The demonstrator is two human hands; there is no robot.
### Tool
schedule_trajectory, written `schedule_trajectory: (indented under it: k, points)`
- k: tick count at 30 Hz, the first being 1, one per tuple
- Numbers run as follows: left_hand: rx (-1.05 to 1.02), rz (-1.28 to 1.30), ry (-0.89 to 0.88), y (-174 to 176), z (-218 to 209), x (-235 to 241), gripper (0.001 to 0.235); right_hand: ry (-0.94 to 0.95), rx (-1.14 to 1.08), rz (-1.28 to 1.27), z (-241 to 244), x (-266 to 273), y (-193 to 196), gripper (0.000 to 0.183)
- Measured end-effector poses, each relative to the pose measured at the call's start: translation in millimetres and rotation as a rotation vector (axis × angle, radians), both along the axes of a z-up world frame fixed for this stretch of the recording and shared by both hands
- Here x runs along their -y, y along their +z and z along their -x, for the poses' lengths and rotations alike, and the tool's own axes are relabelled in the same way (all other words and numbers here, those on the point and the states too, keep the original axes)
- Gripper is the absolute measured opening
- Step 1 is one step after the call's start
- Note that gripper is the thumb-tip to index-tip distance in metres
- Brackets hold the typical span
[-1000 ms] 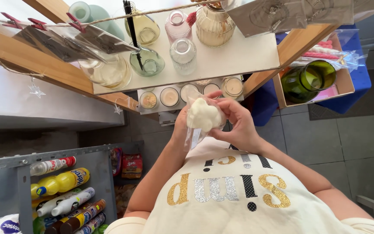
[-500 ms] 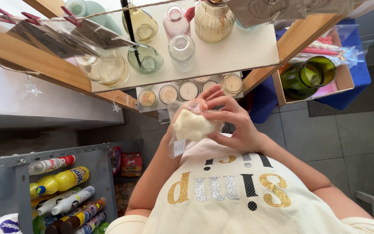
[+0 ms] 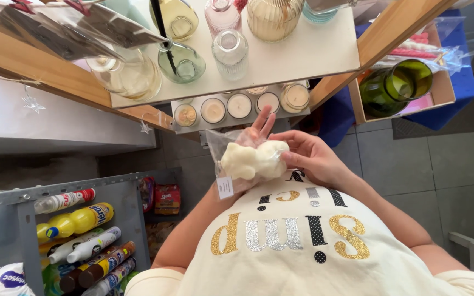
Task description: Organize and hang small packaged items on a display rack and arrange jars on shelves
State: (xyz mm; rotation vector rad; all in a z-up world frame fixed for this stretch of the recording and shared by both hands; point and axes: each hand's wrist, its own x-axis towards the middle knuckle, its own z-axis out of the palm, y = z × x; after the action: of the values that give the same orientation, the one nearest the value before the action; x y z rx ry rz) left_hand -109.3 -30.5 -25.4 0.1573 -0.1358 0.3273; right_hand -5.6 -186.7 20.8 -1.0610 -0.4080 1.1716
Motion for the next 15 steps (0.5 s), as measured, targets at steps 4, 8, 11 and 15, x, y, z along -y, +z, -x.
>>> schedule_trajectory:
  k: [4, 8, 11, 15]
  points:
    - [-0.012, -0.137, -0.089, -15.9, -0.5, -3.8, 0.015, -0.04, 0.009, -0.07, -1.6, -1.0, -10.2, 0.041]
    - [0.049, -0.143, -0.135, 0.6, 2.0, -7.6, 0.021, -0.081, 0.172, -0.055, -5.4, -3.7, -13.1, 0.029]
    - [-0.058, -0.268, -0.11, 0.4, 3.0, -5.6, 0.016, -0.097, 0.211, -0.037, -4.7, -6.8, -9.0, 0.025]
    - [-0.097, -0.195, -0.165, -10.1, 7.2, -1.5, 0.02, -0.136, 0.224, 0.068, 0.5, -6.6, 6.4, 0.021]
